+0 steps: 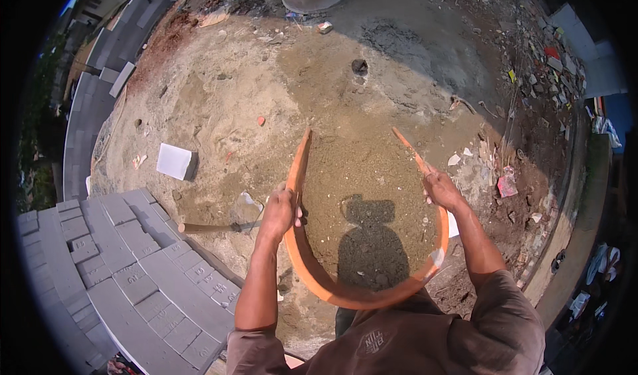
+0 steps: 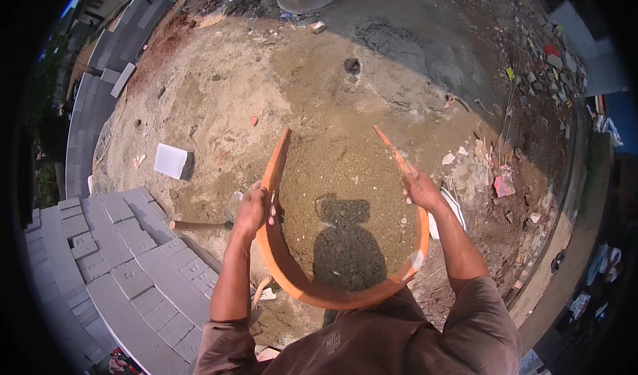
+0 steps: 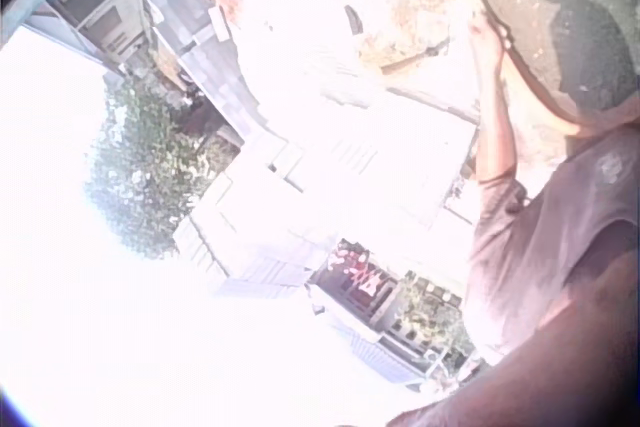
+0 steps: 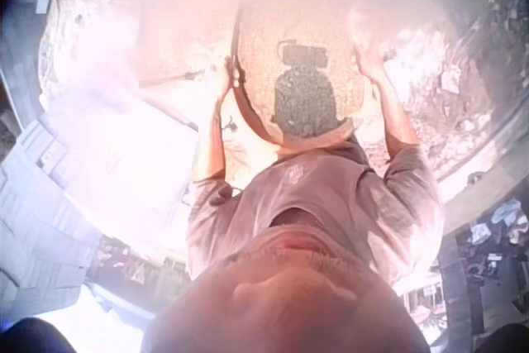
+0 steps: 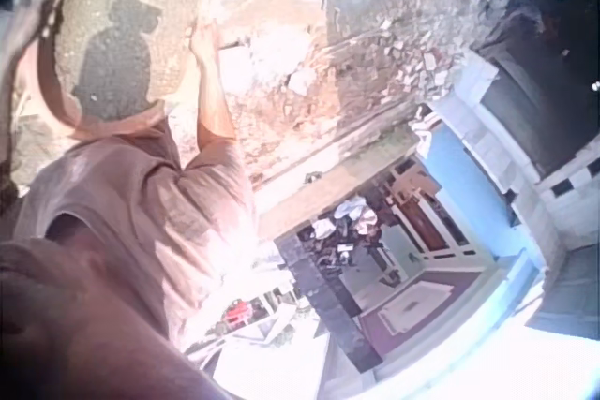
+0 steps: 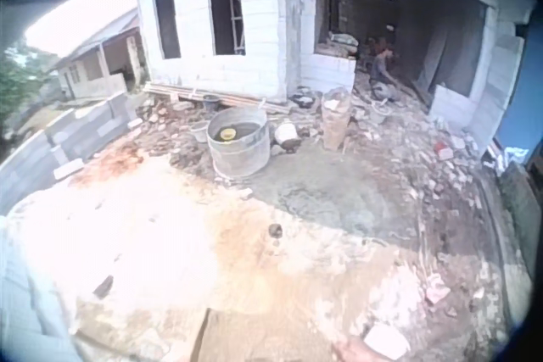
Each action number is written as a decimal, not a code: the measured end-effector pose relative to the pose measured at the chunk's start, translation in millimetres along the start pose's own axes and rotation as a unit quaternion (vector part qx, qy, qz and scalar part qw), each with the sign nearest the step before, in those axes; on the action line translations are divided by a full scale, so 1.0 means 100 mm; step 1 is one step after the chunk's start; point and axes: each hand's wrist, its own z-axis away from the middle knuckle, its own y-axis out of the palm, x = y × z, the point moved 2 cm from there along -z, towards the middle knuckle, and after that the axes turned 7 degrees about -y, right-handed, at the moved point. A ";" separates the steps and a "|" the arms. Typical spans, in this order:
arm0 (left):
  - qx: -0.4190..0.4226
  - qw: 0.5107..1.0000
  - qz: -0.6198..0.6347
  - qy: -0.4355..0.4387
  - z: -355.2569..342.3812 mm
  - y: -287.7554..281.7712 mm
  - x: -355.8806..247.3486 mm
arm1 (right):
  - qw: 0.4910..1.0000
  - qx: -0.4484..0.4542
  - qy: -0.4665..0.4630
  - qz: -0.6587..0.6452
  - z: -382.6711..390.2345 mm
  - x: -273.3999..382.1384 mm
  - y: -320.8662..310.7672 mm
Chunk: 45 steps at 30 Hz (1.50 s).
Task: The person places a concrete block onto a wall, taps it into position with a wooden stick, and then walks to a pile of sand. They use a hoe to scoop sand into a basin and mix it with water.
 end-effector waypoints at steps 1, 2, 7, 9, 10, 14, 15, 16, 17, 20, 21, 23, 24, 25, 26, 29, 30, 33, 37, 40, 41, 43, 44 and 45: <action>0.011 0.999 -0.042 0.020 -0.39 0.07 -0.54 | 0.999 0.012 -0.014 0.048 -0.47 0.02 -0.39; 0.025 1.000 0.003 -0.013 -0.77 0.22 -1.01 | 0.994 0.015 -0.028 0.101 -0.91 0.05 -0.83; 0.104 0.978 0.122 -0.135 -1.62 1.12 -1.07 | 0.879 0.067 -0.036 0.470 -1.19 -0.96 -1.74; 0.091 0.969 0.115 -0.201 -1.42 1.48 -0.73 | 0.808 0.108 -0.045 0.577 -0.85 -1.43 -1.98; 0.127 0.965 0.090 -0.210 -1.24 1.68 -0.65 | 0.751 0.163 -0.082 0.635 -0.49 -1.84 -2.11; 0.051 0.966 0.128 -0.220 -0.65 1.12 0.21 | 0.781 0.300 -0.001 0.548 -0.13 -1.75 -1.08; 0.065 0.969 0.085 -0.221 -0.55 1.11 0.27 | 0.825 0.277 0.009 0.492 0.02 -1.98 -1.04; 0.063 0.968 0.087 -0.225 -0.51 1.08 0.36 | 0.867 0.246 0.013 0.433 0.11 -2.19 -1.02; 0.076 0.971 0.081 -0.213 -0.51 1.06 0.41 | 0.905 0.210 0.003 0.371 0.17 -2.38 -0.99; 0.120 0.975 0.092 -0.162 -0.48 0.95 0.31 | 0.968 0.071 -0.107 0.217 0.17 -2.63 -1.09; 0.097 0.977 0.114 -0.154 -0.44 0.71 0.33 | 0.981 0.064 -0.030 0.180 -0.04 -2.34 -0.89; 0.051 0.973 0.174 -0.144 -0.34 0.22 0.43 | 0.986 0.019 0.127 0.108 -0.28 -1.50 -0.45; 0.032 0.966 0.215 -0.139 -0.25 0.06 0.44 | 0.986 -0.009 0.150 0.072 -0.26 -1.19 -0.32; 0.028 0.973 0.206 -0.101 -0.15 -0.06 0.34 | 0.986 -0.040 0.156 0.033 -0.27 -0.87 -0.22; 0.021 0.979 0.197 -0.056 -0.05 -0.13 0.16 | 0.986 -0.084 0.140 -0.022 -0.24 -0.76 -0.21; -0.001 0.985 0.151 0.080 0.45 -0.38 -0.38 | 0.986 -0.111 0.099 -0.075 -0.33 -0.29 0.01; 0.007 0.987 0.124 0.105 0.64 -0.42 -0.66 | 0.981 -0.145 0.018 -0.131 -0.51 -0.50 -0.16; -0.123 0.982 0.015 0.145 1.02 -1.08 -0.32 | 0.969 -0.126 0.010 -0.212 -0.45 0.19 0.73; -0.231 0.949 -0.027 0.211 1.62 -1.63 -0.07 | 0.992 -0.042 0.003 -0.117 -0.50 0.75 1.44; -0.304 0.926 -0.041 0.221 1.96 -1.83 0.33 | 0.999 0.020 -0.039 0.019 -0.58 0.93 1.75; -0.314 0.926 -0.060 0.201 2.08 -1.85 0.39 | 0.996 0.033 -0.078 0.035 -0.79 0.74 1.70; -0.392 0.877 -0.060 0.270 2.18 -1.88 0.78 | 0.991 0.037 -0.109 0.066 -1.17 0.45 1.65; -0.420 0.869 -0.071 0.253 2.29 -1.89 0.94 | 0.988 0.043 -0.122 0.083 -1.33 0.37 1.63; -0.445 0.862 -0.079 0.230 2.40 -1.89 1.09 | 0.976 0.068 -0.116 0.170 -1.44 0.32 1.61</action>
